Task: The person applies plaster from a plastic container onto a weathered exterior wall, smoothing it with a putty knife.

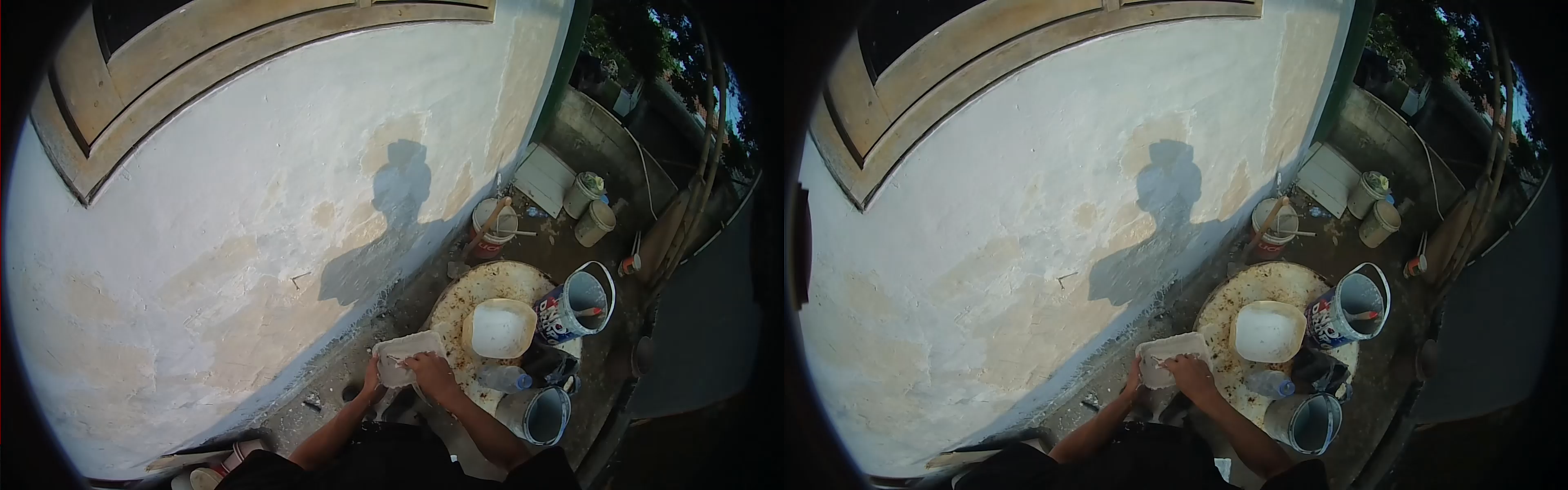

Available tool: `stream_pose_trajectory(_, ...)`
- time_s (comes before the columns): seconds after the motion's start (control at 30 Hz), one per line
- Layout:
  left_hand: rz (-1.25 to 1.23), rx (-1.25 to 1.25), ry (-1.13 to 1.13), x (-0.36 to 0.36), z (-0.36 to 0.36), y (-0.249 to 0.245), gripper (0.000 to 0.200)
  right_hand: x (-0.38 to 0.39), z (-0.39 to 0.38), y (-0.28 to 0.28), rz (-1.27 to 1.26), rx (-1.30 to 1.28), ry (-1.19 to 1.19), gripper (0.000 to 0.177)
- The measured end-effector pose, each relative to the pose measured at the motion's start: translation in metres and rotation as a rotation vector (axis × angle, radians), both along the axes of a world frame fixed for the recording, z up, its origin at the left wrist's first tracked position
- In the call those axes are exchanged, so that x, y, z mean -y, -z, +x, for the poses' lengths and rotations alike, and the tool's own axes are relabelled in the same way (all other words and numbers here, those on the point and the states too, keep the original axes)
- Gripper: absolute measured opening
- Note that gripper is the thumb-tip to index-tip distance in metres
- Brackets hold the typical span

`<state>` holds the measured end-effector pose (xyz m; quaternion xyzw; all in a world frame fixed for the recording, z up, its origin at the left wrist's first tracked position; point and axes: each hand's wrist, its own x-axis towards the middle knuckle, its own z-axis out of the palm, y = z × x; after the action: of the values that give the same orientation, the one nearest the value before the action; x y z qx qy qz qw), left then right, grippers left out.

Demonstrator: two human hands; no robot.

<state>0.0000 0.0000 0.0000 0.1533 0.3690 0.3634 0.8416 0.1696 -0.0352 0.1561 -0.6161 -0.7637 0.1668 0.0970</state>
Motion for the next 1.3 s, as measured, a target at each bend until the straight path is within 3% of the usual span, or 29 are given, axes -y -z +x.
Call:
stream_pose_trajectory(0.27, 0.014, 0.06, -0.224, 0.013, -0.031, -0.009, 0.055, 0.0, -0.038, -0.007, -0.086, 0.036, -0.157, 0.02)
stream_pose_trajectory(0.37, -0.028, 0.021, -0.218, 0.021, -0.052, -0.017, 0.054, -0.008, -0.053, -0.026, 0.041, 0.028, -0.173, 0.021)
stream_pose_trajectory(0.57, 0.033, -0.019, -0.328, 0.036, -0.104, -0.018, 0.051, 0.003, -0.118, -0.005, 0.031, 0.029, -0.347, 0.019)
stream_pose_trajectory(0.77, 0.061, 0.011, -0.395, 0.065, -0.17, -0.052, 0.051, 0.025, -0.185, 0.002, 0.02, 0.066, -0.517, 0.018)
stream_pose_trajectory(0.9, 0.041, 0.038, -0.419, 0.087, -0.211, -0.035, 0.05, 0.024, -0.216, -0.019, -0.011, 0.014, -0.464, 0.017)
stream_pose_trajectory(1.07, 0.014, 0.07, -0.434, 0.109, -0.247, -0.025, 0.049, 0.033, -0.256, -0.025, 0.15, 0.008, -0.402, 0.021)
stream_pose_trajectory(1.17, 0.059, 0.045, -0.453, 0.121, -0.275, 0.001, 0.047, 0.043, -0.288, -0.031, 0.132, 0.032, -0.449, 0.02)
stream_pose_trajectory(1.3, 0.041, 0.074, -0.589, 0.14, -0.305, 0.0, 0.048, 0.061, -0.331, -0.014, 0.061, 0.057, -0.598, 0.021)
